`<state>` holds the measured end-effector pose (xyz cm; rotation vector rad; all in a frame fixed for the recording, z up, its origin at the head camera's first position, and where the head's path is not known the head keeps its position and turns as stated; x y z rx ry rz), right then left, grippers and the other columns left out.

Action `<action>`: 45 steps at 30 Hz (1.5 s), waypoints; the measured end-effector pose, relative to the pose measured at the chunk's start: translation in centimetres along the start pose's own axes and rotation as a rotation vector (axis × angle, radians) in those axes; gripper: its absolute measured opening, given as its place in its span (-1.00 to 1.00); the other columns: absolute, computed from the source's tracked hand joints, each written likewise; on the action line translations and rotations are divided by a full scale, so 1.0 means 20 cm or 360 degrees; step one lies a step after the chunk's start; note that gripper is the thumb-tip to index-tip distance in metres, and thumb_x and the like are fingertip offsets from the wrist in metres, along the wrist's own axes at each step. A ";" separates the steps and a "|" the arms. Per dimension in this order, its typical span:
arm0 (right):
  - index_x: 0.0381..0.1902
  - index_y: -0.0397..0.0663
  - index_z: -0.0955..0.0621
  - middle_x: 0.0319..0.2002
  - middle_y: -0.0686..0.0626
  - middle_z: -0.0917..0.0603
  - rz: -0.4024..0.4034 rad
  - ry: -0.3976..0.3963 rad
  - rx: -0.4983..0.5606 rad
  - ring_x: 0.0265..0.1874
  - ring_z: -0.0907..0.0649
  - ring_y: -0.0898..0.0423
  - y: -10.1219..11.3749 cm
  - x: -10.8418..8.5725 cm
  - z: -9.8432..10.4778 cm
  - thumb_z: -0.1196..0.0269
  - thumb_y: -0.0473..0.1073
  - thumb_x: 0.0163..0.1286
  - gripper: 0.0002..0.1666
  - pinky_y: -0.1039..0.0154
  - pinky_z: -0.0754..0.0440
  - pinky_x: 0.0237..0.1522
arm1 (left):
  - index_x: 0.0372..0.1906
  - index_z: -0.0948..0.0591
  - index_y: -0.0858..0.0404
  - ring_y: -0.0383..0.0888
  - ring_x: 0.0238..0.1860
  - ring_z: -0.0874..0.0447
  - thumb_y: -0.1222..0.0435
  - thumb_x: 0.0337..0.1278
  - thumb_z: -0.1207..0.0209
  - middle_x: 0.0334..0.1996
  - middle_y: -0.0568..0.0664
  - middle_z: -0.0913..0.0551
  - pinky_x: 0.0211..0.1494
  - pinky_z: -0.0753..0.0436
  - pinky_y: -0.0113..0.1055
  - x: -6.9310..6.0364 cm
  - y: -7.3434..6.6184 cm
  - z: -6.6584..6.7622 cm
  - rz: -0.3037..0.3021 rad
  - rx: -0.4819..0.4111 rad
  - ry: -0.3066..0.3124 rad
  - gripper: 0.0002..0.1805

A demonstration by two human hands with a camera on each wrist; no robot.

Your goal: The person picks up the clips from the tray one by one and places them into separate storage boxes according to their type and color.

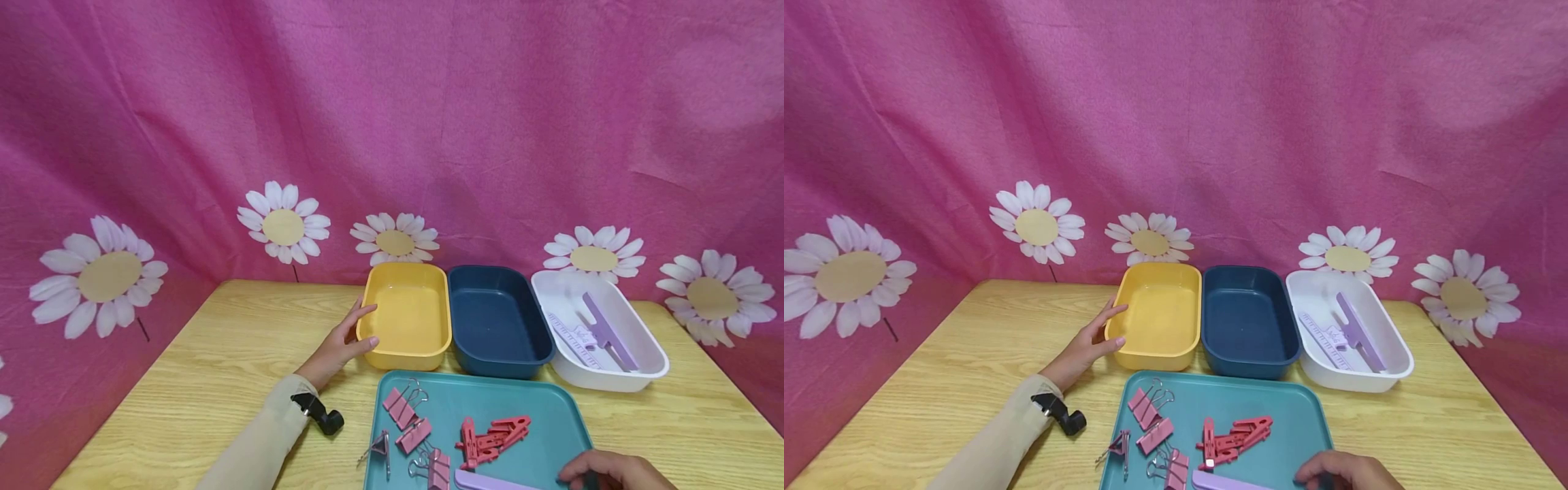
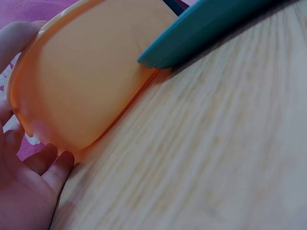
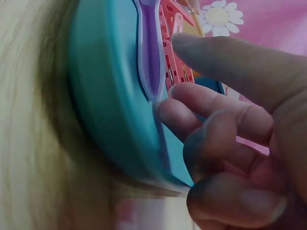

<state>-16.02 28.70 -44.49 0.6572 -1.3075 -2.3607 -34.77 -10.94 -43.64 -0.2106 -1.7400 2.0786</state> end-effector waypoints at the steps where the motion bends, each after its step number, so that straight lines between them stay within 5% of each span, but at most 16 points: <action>1: -0.09 -0.14 -0.65 -0.33 0.10 -0.61 0.0019 -0.0004 -0.0008 -0.47 -0.53 0.19 0.01 0.00 0.00 -0.29 -0.16 0.32 -0.76 0.41 -0.47 -0.49 | 0.44 -0.25 -0.12 -0.13 0.50 0.11 0.17 0.28 -0.20 0.53 -0.27 0.25 0.45 -0.14 -0.19 0.00 0.00 0.00 -0.0004 0.0000 0.0001 -0.34; 23: -0.27 0.09 -0.67 -0.39 0.19 -0.62 0.0049 -0.0045 -0.0208 -0.47 -0.55 0.28 0.00 0.02 -0.03 -0.32 -0.10 0.28 -0.92 0.38 -0.56 -0.44 | 0.44 -0.25 -0.14 -0.11 0.51 0.16 0.15 0.26 -0.22 0.53 -0.26 0.25 0.47 -0.09 -0.16 0.00 0.00 0.00 -0.0009 0.0001 0.0000 -0.32; 38: -0.27 0.11 -0.67 -0.40 0.23 -0.62 0.0087 -0.0047 -0.0240 -0.46 -0.53 0.32 0.01 0.01 -0.03 -0.32 -0.11 0.28 -0.93 0.40 -0.54 -0.44 | 0.43 -0.27 -0.12 -0.14 0.47 0.00 0.13 0.24 -0.24 0.52 -0.32 0.24 0.38 -0.26 -0.28 0.00 0.00 0.00 -0.0016 -0.0055 0.0009 -0.31; 45: -0.21 0.09 -0.69 -0.35 0.18 -0.67 0.0213 0.0002 -0.0089 -0.39 -0.60 0.29 0.04 0.01 -0.04 -0.27 -0.18 0.33 -0.90 0.38 -0.60 -0.39 | 0.45 -0.25 -0.05 -0.10 0.48 0.02 0.18 0.26 -0.22 0.53 -0.28 0.26 0.38 -0.27 -0.29 0.01 0.00 0.00 -0.0029 -0.0074 0.0019 -0.31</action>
Point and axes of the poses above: each hand's wrist, its own x-axis towards the middle knuckle, its own z-axis out of the back of the hand, y = z × x, the point moved 6 cm from there along x, towards the middle knuckle
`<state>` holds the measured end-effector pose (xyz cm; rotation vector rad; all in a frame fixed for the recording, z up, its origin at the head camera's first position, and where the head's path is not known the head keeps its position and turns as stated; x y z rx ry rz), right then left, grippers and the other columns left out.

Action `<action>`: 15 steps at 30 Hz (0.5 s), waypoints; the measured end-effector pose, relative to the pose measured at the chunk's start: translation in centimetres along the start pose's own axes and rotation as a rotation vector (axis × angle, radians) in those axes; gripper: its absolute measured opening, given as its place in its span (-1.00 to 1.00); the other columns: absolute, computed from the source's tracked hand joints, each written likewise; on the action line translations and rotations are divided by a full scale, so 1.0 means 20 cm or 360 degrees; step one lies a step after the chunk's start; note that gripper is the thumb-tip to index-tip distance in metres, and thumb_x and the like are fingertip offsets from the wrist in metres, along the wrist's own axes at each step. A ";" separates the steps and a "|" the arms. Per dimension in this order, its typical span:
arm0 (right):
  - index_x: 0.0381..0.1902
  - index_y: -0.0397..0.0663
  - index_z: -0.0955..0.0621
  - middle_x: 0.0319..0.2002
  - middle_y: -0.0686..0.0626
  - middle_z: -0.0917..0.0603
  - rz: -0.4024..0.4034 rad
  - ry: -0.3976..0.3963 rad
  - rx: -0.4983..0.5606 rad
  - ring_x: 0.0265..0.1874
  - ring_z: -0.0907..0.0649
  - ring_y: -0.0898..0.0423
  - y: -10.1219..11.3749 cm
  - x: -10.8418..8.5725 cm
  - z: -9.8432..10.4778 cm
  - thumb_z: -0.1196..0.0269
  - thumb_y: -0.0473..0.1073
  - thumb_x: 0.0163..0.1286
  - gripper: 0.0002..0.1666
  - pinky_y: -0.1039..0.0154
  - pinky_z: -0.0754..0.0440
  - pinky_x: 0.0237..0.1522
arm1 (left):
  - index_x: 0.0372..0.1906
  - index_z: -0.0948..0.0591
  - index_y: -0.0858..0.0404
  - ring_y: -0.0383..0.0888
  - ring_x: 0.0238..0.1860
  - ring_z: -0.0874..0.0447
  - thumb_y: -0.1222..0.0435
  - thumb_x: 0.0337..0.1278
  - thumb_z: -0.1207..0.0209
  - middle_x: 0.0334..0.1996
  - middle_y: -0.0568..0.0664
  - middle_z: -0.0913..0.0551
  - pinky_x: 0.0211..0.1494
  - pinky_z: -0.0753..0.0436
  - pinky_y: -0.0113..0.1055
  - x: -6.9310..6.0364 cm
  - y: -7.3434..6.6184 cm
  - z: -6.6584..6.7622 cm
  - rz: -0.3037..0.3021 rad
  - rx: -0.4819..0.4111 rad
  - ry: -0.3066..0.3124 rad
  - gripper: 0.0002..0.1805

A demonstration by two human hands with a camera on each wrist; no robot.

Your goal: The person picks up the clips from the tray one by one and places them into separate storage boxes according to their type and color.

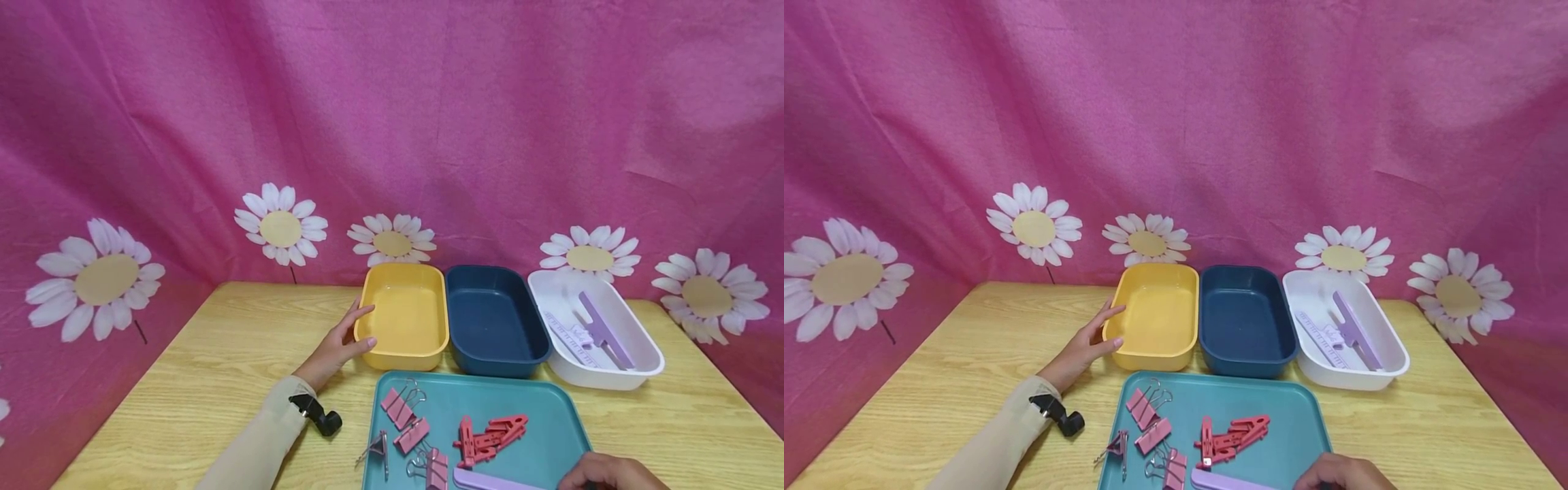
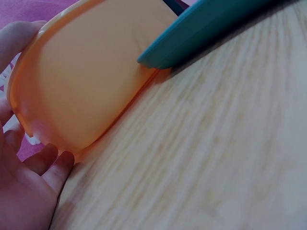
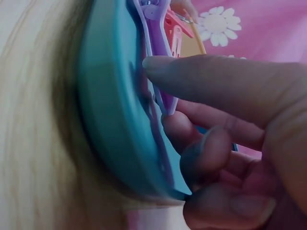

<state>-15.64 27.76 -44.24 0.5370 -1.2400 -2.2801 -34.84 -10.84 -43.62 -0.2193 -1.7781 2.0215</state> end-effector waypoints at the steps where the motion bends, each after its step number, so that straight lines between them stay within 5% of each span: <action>1: -0.20 0.08 -0.69 -0.34 0.17 -0.67 0.0043 0.0003 0.0010 -0.38 -0.61 0.28 0.01 0.00 0.00 -0.26 -0.20 0.34 -0.88 0.38 -0.60 -0.38 | 0.45 -0.25 -0.05 -0.10 0.48 0.01 0.19 0.27 -0.22 0.53 -0.27 0.27 0.38 -0.27 -0.29 0.00 0.00 0.00 0.0002 0.0003 0.0001 -0.31; 5: -0.16 0.04 -0.69 -0.31 0.17 -0.67 0.0088 0.0035 0.0066 -0.37 -0.61 0.26 0.01 -0.01 0.01 -0.23 -0.26 0.35 -0.84 0.39 -0.58 -0.38 | 0.47 -0.23 -0.02 -0.11 0.48 0.02 0.22 0.28 -0.20 0.53 -0.26 0.29 0.39 -0.25 -0.25 0.00 0.01 0.00 0.0024 0.0002 0.0004 -0.31; 10: -0.11 -0.09 -0.67 -0.30 0.05 -0.68 -0.0113 0.0118 0.0260 -0.41 -0.60 0.19 -0.02 -0.02 0.01 -0.22 -0.23 0.38 -0.82 0.40 -0.58 -0.36 | 0.49 -0.18 -0.01 -0.10 0.49 0.09 0.22 0.30 -0.18 0.53 -0.24 0.33 0.44 -0.15 -0.19 0.01 0.01 0.00 0.0045 0.0010 0.0016 -0.29; 15: -0.05 -0.22 -0.64 -0.25 -0.08 -0.68 -0.0139 0.0148 0.0455 -0.35 -0.62 0.08 -0.02 -0.02 0.01 -0.20 -0.25 0.39 -0.77 0.38 -0.63 -0.27 | 0.47 -0.21 -0.05 -0.11 0.49 0.09 0.22 0.30 -0.19 0.53 -0.23 0.30 0.44 -0.14 -0.20 0.00 0.00 0.00 0.0047 0.0023 0.0003 -0.30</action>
Point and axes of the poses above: each hand's wrist, its own x-axis towards the middle knuckle, its own z-axis out of the back of the hand, y = z × x, the point moved 6 cm from there along x, towards the middle knuckle
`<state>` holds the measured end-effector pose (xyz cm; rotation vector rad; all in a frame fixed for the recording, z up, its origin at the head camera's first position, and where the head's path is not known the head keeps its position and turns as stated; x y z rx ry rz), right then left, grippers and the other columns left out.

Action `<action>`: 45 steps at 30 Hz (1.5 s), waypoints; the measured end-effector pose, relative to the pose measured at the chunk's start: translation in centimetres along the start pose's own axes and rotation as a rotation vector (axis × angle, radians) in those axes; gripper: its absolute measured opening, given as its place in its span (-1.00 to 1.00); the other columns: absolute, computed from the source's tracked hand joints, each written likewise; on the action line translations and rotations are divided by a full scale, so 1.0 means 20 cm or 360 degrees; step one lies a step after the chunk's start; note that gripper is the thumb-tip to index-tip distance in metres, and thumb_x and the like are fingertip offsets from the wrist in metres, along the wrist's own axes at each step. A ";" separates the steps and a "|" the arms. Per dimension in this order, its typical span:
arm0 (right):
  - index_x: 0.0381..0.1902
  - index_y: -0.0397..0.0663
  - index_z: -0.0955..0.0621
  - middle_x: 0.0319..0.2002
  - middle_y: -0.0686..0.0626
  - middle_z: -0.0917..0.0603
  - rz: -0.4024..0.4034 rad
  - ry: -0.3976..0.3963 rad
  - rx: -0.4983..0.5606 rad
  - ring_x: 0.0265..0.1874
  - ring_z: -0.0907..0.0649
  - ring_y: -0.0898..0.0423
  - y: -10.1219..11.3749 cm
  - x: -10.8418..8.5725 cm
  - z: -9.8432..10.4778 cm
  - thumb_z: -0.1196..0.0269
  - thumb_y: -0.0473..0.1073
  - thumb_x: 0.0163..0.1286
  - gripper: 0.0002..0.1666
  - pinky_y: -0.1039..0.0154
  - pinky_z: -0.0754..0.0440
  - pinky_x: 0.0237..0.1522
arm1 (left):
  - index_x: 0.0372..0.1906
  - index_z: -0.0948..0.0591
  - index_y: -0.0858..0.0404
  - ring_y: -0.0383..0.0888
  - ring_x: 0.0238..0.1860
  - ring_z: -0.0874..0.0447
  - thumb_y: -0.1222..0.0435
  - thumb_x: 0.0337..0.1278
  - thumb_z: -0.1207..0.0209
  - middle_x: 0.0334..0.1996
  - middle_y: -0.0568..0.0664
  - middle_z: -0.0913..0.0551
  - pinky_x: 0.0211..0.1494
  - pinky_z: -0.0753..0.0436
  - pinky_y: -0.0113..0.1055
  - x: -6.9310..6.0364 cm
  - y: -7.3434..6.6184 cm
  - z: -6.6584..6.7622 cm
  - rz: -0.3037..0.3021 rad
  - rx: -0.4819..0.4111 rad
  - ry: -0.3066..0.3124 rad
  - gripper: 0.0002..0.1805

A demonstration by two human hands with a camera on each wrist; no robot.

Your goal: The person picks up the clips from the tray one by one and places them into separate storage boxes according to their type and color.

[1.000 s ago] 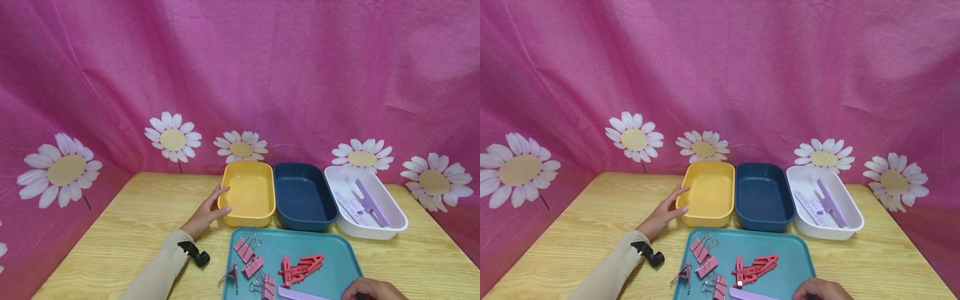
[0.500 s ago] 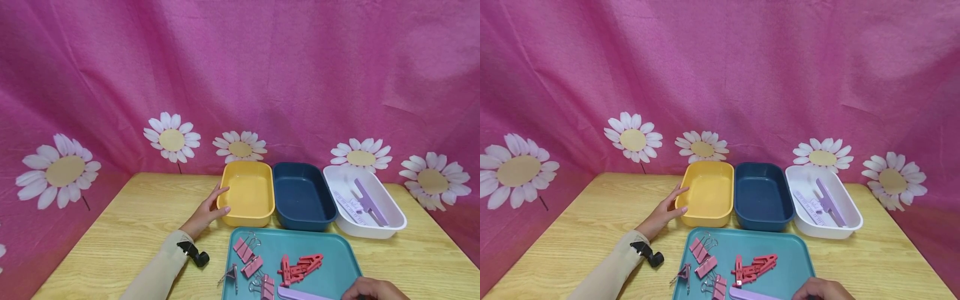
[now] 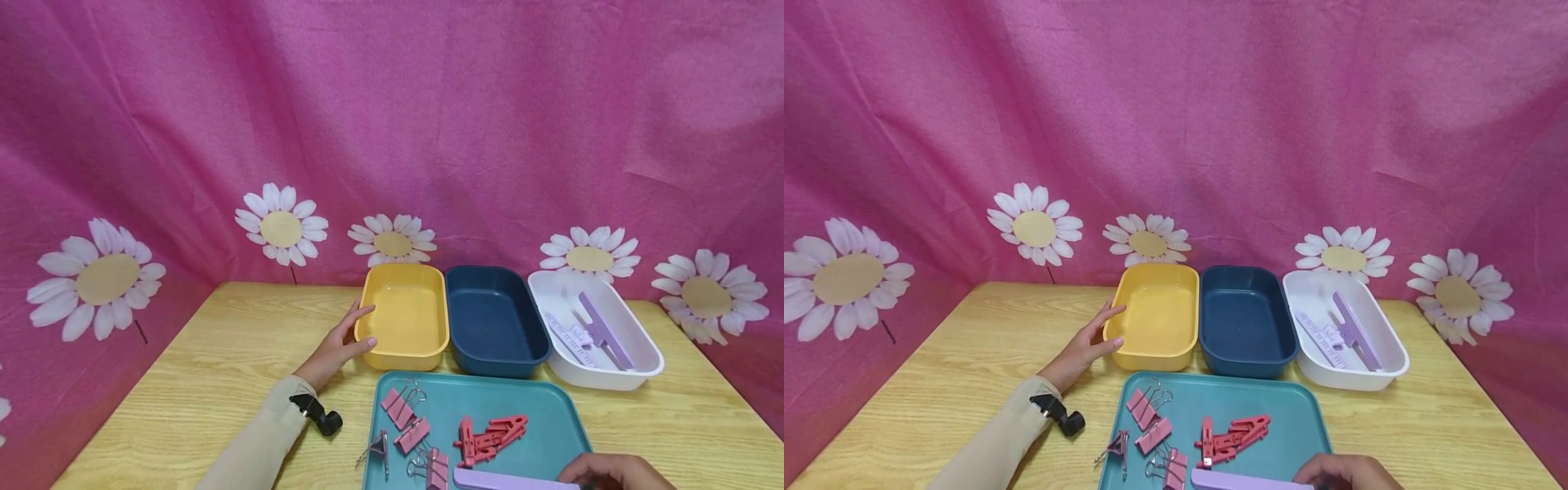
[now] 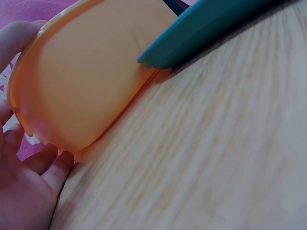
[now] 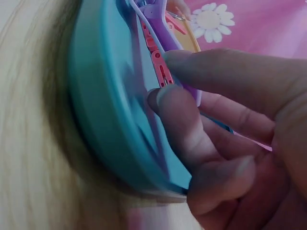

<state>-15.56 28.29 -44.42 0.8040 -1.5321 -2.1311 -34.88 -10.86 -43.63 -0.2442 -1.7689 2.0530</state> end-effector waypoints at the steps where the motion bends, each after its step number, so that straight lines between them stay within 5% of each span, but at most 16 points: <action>1: -0.04 -0.22 -0.63 -0.24 -0.10 -0.68 0.0004 0.0004 0.0036 -0.34 -0.63 0.07 0.00 0.00 0.00 -0.19 -0.25 0.40 -0.77 0.37 -0.63 -0.26 | 0.47 -0.22 -0.06 -0.11 0.49 0.08 0.21 0.29 -0.19 0.53 -0.24 0.29 0.45 -0.14 -0.20 0.00 0.00 0.00 0.0001 0.0007 -0.0006 -0.31; 8: 0.08 -0.17 -0.60 -0.16 -0.09 -0.70 0.0142 0.0057 0.0179 -0.33 -0.64 0.13 0.01 -0.01 -0.01 -0.12 -0.36 0.41 -0.68 0.33 -0.63 -0.30 | 0.44 -0.25 -0.10 -0.10 0.49 0.08 0.17 0.28 -0.21 0.53 -0.25 0.26 0.45 -0.14 -0.19 -0.01 0.00 0.00 -0.0010 0.0025 -0.0016 -0.33; 15: 0.18 -0.17 -0.57 -0.34 0.09 -0.62 0.0056 0.0112 0.0452 -0.38 -0.59 0.27 -0.01 -0.02 -0.01 -0.11 -0.36 0.42 -0.60 0.45 -0.54 -0.36 | 0.45 -0.25 -0.07 -0.09 0.49 0.05 0.17 0.28 -0.21 0.54 -0.23 0.27 0.43 -0.18 -0.18 -0.01 0.00 0.00 -0.0024 0.0028 -0.0013 -0.32; 21: 0.19 -0.19 -0.57 -0.33 0.00 -0.64 0.0011 0.0129 0.0572 -0.33 -0.61 0.20 -0.01 -0.03 -0.02 -0.12 -0.37 0.42 -0.60 0.41 -0.59 -0.29 | 0.44 -0.25 -0.13 -0.11 0.49 0.04 0.15 0.25 -0.23 0.53 -0.27 0.25 0.42 -0.20 -0.20 -0.01 0.01 0.00 0.0003 0.0035 -0.0023 -0.31; 35: 0.16 -0.20 -0.59 -0.28 -0.17 -0.68 0.0071 0.0057 0.0503 -0.34 -0.65 0.08 0.01 -0.05 0.01 -0.05 -0.34 0.47 -0.64 0.40 -0.63 -0.27 | 0.41 -0.29 -0.20 -0.17 0.49 0.06 0.13 0.25 -0.23 0.53 -0.30 0.23 0.43 -0.18 -0.27 0.00 0.01 0.01 0.0017 0.0048 -0.0047 -0.34; 45: 0.15 -0.20 -0.59 -0.14 -0.23 -0.69 -0.0102 -0.0217 0.0366 -0.31 -0.65 -0.03 -0.01 -0.07 0.09 -0.17 -0.22 0.42 -0.62 0.32 -0.68 -0.28 | 0.44 -0.25 -0.12 -0.12 0.49 0.05 0.17 0.27 -0.22 0.54 -0.25 0.26 0.43 -0.20 -0.21 0.00 -0.01 0.00 -0.0029 0.0030 -0.0016 -0.32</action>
Point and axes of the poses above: each hand's wrist, its own x-axis towards the middle knuckle, its own z-axis out of the back of the hand, y = z × x, the point moved 6 cm from there along x, towards the middle knuckle
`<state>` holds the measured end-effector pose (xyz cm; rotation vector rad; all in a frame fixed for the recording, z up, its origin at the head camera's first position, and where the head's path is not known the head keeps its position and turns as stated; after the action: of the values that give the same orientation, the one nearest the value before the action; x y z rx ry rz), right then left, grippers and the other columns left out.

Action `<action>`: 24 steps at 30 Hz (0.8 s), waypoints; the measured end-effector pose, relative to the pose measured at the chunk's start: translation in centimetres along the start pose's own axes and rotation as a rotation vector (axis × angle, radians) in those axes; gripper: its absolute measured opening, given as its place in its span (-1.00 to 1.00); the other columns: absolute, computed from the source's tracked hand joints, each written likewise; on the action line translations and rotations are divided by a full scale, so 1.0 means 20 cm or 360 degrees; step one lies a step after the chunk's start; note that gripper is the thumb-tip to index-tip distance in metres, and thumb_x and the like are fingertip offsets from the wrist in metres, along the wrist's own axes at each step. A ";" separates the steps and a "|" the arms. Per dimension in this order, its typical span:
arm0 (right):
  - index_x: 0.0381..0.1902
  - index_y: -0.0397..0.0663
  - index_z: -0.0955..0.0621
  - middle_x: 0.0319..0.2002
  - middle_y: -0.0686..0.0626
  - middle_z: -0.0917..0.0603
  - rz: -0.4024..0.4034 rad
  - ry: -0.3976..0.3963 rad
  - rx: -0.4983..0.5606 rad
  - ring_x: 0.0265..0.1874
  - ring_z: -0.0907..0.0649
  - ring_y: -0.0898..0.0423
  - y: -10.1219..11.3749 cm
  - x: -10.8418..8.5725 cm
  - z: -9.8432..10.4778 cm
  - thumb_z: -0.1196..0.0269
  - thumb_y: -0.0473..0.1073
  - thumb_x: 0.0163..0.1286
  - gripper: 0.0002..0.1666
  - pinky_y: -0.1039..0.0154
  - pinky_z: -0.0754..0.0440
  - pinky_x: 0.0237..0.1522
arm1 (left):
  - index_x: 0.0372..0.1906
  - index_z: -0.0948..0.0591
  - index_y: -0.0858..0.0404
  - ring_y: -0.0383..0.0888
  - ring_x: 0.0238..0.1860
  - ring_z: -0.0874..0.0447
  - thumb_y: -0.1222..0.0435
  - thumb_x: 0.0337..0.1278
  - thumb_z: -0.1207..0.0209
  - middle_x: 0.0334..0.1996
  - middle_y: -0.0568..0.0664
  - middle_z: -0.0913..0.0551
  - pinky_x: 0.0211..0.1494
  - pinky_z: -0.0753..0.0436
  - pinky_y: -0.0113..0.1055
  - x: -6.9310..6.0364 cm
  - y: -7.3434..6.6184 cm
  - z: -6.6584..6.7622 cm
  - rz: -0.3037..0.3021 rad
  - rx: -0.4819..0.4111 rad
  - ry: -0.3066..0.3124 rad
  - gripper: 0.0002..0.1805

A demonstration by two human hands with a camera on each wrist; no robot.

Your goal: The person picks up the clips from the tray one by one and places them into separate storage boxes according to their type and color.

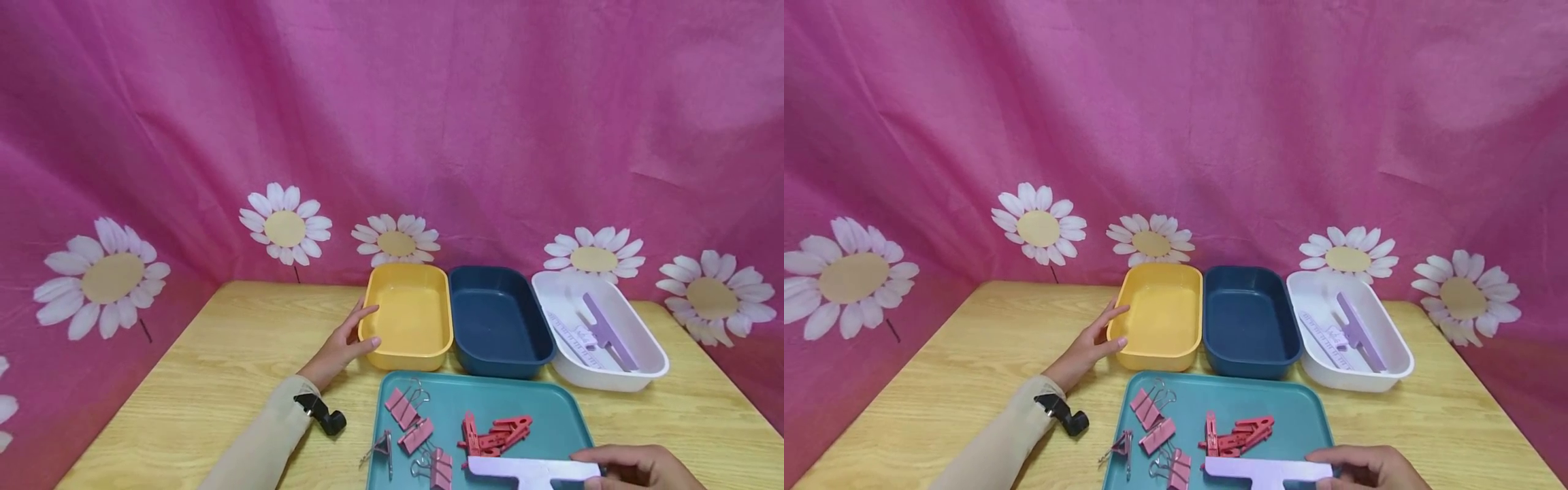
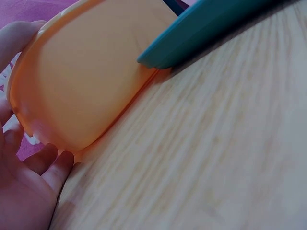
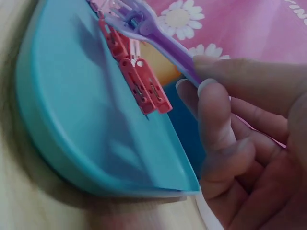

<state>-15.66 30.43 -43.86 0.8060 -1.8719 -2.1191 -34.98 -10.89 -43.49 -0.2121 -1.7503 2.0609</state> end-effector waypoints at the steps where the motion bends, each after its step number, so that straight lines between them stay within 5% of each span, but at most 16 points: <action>1: 0.15 -0.21 -0.59 -0.14 -0.22 -0.69 -0.0012 -0.0058 -0.0043 -0.32 -0.65 -0.02 0.01 0.00 0.01 -0.19 -0.20 0.40 -0.61 0.31 -0.68 -0.30 | 0.45 -0.25 -0.10 -0.11 0.49 0.06 0.17 0.27 -0.21 0.54 -0.24 0.27 0.43 -0.19 -0.21 0.00 0.00 0.00 -0.0005 0.0000 0.0008 -0.32; 6: 0.17 -0.22 -0.57 -0.21 -0.18 -0.66 -0.0123 -0.0352 -0.0247 -0.42 -0.59 0.04 0.07 0.00 0.06 -0.30 -0.07 0.31 -0.47 0.30 -0.60 -0.48 | 0.46 -0.24 -0.06 -0.10 0.50 0.07 0.16 0.27 -0.22 0.53 -0.27 0.26 0.43 -0.18 -0.21 0.00 -0.01 -0.01 -0.0011 -0.0007 0.0008 -0.31; 10: 0.21 -0.27 -0.53 -0.17 -0.15 -0.69 -0.0127 -0.0488 -0.0355 -0.35 -0.59 0.08 0.15 0.02 0.10 -0.31 -0.04 0.30 -0.40 0.30 -0.66 -0.36 | 0.46 -0.23 -0.01 -0.12 0.50 0.11 0.19 0.27 -0.21 0.53 -0.28 0.25 0.45 -0.13 -0.21 -0.01 0.00 0.00 -0.0021 -0.0032 0.0004 -0.30; 24: 0.16 -0.18 -0.59 -0.37 -0.12 -0.64 0.0078 -0.0812 -0.0776 -0.44 -0.56 0.06 0.36 0.13 0.21 -0.30 0.00 0.31 -0.46 0.24 -0.58 -0.50 | 0.46 -0.24 -0.03 -0.12 0.50 0.14 0.22 0.27 -0.20 0.54 -0.25 0.25 0.48 -0.06 -0.13 0.00 0.01 0.00 -0.0037 -0.0024 0.0000 -0.31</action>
<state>-21.51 31.50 -37.47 0.1159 -1.4119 -2.7627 -35.01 -10.97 -43.64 -0.1953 -1.7607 2.0323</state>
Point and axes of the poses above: each hand's wrist, its own x-axis towards the middle knuckle, its own z-axis out of the back of the hand, y = z × x, the point moved 6 cm from there along x, towards the middle knuckle
